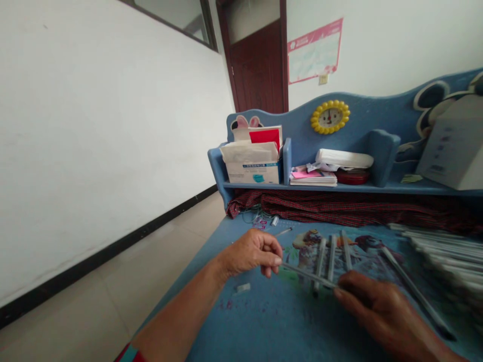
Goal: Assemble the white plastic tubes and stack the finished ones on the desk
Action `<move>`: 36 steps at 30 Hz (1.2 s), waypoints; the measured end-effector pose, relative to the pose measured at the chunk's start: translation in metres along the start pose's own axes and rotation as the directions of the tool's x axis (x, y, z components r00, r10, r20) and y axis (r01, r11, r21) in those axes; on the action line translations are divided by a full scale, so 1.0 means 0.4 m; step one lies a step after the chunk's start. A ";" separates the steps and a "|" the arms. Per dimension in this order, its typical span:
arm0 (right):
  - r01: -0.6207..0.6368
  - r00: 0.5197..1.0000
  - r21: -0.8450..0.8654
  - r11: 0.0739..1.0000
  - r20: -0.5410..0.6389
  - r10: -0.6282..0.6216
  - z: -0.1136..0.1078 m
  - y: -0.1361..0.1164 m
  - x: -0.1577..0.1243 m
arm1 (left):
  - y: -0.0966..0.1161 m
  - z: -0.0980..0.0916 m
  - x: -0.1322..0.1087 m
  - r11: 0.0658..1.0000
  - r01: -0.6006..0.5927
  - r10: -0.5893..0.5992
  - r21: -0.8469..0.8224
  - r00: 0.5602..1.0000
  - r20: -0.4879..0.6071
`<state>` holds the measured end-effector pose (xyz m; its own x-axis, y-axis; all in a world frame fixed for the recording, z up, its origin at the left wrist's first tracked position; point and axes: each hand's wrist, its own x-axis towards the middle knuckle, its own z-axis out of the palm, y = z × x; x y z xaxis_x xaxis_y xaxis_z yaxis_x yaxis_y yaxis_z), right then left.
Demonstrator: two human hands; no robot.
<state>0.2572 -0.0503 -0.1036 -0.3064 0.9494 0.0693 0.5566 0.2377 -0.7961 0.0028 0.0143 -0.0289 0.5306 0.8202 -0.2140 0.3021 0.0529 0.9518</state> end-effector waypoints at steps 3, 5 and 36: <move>0.061 0.996 0.000 0.998 0.070 -0.061 0.008 -0.009 -0.002 | 0.015 0.000 -0.018 1.000 0.007 -0.007 0.023 1.000 0.030; 0.107 0.989 -0.001 0.994 0.102 -0.106 0.011 -0.016 -0.006 | 0.022 -0.006 -0.038 0.997 0.016 -0.019 0.074 0.999 0.037; 0.151 0.984 0.001 0.989 -0.095 -0.150 0.040 -0.028 -0.007 | 0.026 0.004 0.022 0.972 -0.070 -0.025 -0.225 0.918 -0.396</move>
<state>0.2392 -0.0588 -0.1044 -0.3115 0.9182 0.2449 0.5029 0.3779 -0.7773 0.0118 0.0213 -0.0213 0.1659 0.9770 -0.1336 0.0785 0.1220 0.9894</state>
